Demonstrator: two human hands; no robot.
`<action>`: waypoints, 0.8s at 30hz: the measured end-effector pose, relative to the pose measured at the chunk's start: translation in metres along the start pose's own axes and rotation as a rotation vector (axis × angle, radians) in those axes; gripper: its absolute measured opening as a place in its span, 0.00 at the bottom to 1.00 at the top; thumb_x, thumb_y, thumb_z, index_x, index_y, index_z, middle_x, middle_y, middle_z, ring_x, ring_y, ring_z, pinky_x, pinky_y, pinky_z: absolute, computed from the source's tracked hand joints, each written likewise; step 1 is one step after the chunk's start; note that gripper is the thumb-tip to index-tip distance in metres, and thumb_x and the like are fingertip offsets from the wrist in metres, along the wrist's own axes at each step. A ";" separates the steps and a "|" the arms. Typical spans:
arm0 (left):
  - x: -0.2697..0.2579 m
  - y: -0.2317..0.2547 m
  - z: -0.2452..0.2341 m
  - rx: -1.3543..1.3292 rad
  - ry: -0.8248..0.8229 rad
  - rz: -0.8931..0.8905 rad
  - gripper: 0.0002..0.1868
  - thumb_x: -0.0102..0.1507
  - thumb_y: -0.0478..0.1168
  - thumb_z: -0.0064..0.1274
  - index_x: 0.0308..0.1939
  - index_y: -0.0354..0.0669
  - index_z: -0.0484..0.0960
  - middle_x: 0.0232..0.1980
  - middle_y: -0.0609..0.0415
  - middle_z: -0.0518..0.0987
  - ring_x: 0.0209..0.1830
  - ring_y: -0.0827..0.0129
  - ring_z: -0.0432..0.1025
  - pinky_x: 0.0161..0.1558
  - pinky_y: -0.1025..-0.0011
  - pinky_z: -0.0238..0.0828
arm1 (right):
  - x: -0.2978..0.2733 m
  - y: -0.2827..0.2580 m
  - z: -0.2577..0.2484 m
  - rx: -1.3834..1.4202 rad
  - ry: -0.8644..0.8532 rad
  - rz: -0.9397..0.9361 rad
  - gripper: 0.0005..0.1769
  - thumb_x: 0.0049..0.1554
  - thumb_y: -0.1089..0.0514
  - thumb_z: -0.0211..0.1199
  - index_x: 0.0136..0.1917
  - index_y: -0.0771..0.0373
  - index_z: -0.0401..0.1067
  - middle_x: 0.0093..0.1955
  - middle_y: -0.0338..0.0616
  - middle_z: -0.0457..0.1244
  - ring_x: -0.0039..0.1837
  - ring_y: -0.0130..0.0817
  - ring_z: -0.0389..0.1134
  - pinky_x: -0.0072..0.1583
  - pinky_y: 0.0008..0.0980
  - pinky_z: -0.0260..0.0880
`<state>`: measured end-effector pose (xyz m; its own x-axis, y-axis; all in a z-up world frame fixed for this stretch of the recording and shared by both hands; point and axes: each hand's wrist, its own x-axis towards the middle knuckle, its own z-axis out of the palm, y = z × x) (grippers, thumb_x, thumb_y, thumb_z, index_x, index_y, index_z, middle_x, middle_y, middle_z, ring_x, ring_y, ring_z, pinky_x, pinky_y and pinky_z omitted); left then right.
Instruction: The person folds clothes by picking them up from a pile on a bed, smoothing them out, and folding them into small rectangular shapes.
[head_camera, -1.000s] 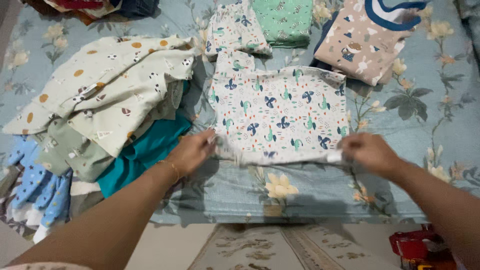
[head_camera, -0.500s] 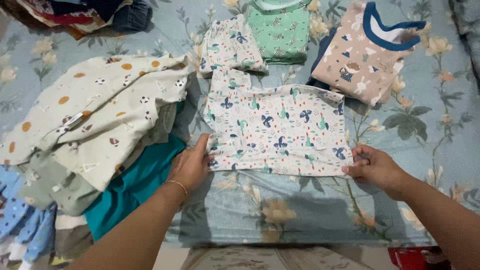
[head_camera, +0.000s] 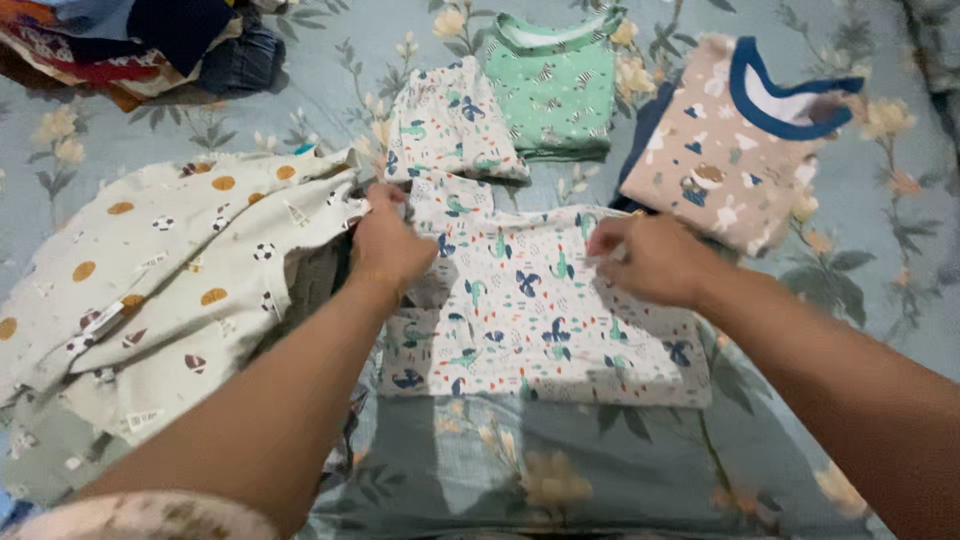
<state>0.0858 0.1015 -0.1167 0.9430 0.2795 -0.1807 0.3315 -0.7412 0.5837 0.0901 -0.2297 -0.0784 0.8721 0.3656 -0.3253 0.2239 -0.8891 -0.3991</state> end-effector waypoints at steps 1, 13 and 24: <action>0.020 -0.001 0.008 -0.021 0.032 0.089 0.43 0.46 0.40 0.73 0.60 0.41 0.66 0.53 0.40 0.77 0.52 0.47 0.73 0.53 0.55 0.72 | 0.003 -0.004 0.005 -0.019 0.017 -0.134 0.22 0.48 0.58 0.65 0.58 0.57 0.72 0.57 0.56 0.68 0.58 0.52 0.71 0.59 0.46 0.70; 0.057 -0.013 -0.006 -0.693 -0.484 -0.344 0.10 0.58 0.30 0.65 0.41 0.30 0.82 0.34 0.49 0.85 0.27 0.72 0.78 0.32 0.72 0.81 | 0.013 -0.035 -0.010 -0.312 -0.046 0.176 0.19 0.61 0.53 0.61 0.65 0.54 0.69 0.58 0.53 0.68 0.62 0.50 0.70 0.64 0.48 0.69; -0.069 -0.028 -0.054 0.362 -0.371 0.528 0.27 0.50 0.29 0.60 0.47 0.68 0.90 0.58 0.59 0.79 0.55 0.60 0.75 0.55 0.64 0.72 | -0.069 -0.008 0.010 -0.638 0.254 -0.077 0.18 0.43 0.49 0.72 0.50 0.45 0.80 0.54 0.30 0.69 0.60 0.35 0.64 0.63 0.46 0.62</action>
<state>0.0095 0.1357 -0.0781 0.9062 -0.3476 -0.2410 -0.2410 -0.8925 0.3812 0.0236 -0.2454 -0.0613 0.9008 0.4280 -0.0741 0.4339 -0.8796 0.1951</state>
